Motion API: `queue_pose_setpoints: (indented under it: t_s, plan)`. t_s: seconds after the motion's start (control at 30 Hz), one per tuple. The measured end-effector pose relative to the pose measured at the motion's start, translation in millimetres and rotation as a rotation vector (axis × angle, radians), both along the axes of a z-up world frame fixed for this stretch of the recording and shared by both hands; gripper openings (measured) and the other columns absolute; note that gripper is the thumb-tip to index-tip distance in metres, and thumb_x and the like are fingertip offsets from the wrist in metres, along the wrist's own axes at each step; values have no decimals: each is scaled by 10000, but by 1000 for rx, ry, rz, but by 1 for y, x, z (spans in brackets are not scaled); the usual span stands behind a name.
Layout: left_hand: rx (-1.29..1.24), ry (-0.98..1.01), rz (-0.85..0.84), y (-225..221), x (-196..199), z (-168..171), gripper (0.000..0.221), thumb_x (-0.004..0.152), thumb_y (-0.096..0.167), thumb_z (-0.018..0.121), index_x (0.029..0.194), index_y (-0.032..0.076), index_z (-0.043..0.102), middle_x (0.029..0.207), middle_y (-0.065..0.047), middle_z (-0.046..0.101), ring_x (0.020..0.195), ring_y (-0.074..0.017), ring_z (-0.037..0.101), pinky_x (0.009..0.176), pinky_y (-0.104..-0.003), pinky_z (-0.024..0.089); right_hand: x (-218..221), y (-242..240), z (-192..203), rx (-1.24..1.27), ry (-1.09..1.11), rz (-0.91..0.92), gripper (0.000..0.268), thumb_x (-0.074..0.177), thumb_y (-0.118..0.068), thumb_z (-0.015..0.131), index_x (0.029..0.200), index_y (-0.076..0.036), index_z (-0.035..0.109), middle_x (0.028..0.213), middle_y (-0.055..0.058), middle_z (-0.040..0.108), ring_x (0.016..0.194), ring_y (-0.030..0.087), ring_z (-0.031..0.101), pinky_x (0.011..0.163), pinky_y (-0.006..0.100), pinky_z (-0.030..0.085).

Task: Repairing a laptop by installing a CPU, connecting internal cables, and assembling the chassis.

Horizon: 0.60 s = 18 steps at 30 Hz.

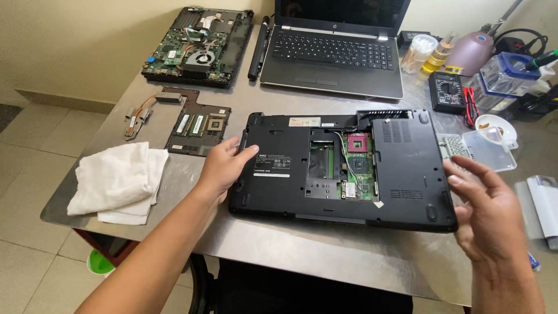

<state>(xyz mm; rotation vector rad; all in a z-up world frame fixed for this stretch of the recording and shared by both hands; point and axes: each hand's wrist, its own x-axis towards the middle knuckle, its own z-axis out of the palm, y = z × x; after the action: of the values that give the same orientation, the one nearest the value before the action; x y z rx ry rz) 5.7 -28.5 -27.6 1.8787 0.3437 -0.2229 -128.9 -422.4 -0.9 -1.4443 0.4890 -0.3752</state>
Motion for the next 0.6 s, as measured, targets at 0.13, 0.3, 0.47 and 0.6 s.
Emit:
queue_pose_setpoints:
  t_s: [0.13, 0.3, 0.47, 0.6]
  plan:
    - [-150, -48, 16, -1, -3, -13, 800, 785, 358, 744, 1507, 128, 487, 1543, -215, 502, 1461, -225, 498, 1136, -324, 440, -11, 23, 49, 3, -181, -53, 318, 878, -123, 644, 1194, -144, 624, 1324, 80, 745, 1144, 111, 766, 904, 167, 637]
    - [-124, -217, -173, -6, -34, 10, 798, 851, 450, 660, 1535, 125, 407, 1694, -103, 264, 1578, -215, 238, 1243, -372, 235, -9, 43, 52, -33, -395, -111, 244, 849, -157, 591, 1085, -208, 617, 1473, 133, 667, 1296, 211, 750, 1087, 248, 625]
    - [117, -604, -348, -3, -53, 4, 793, 793, 661, 636, 1408, 166, 555, 1688, -165, 280, 1554, -325, 293, 1190, -519, 273, -4, 64, 60, 170, -562, -349, 86, 844, -86, 586, 892, -156, 595, 1261, 128, 717, 1194, 235, 791, 1083, 298, 701]
    - [612, -751, -734, -26, -74, 8, 1145, 638, 737, 822, 1538, 165, 405, 1691, -45, 274, 1573, -337, 161, 1116, -793, 20, -3, 68, 67, 254, -603, -469, 77, 776, -81, 614, 817, -145, 607, 1130, 131, 766, 1154, 260, 811, 1088, 269, 697]
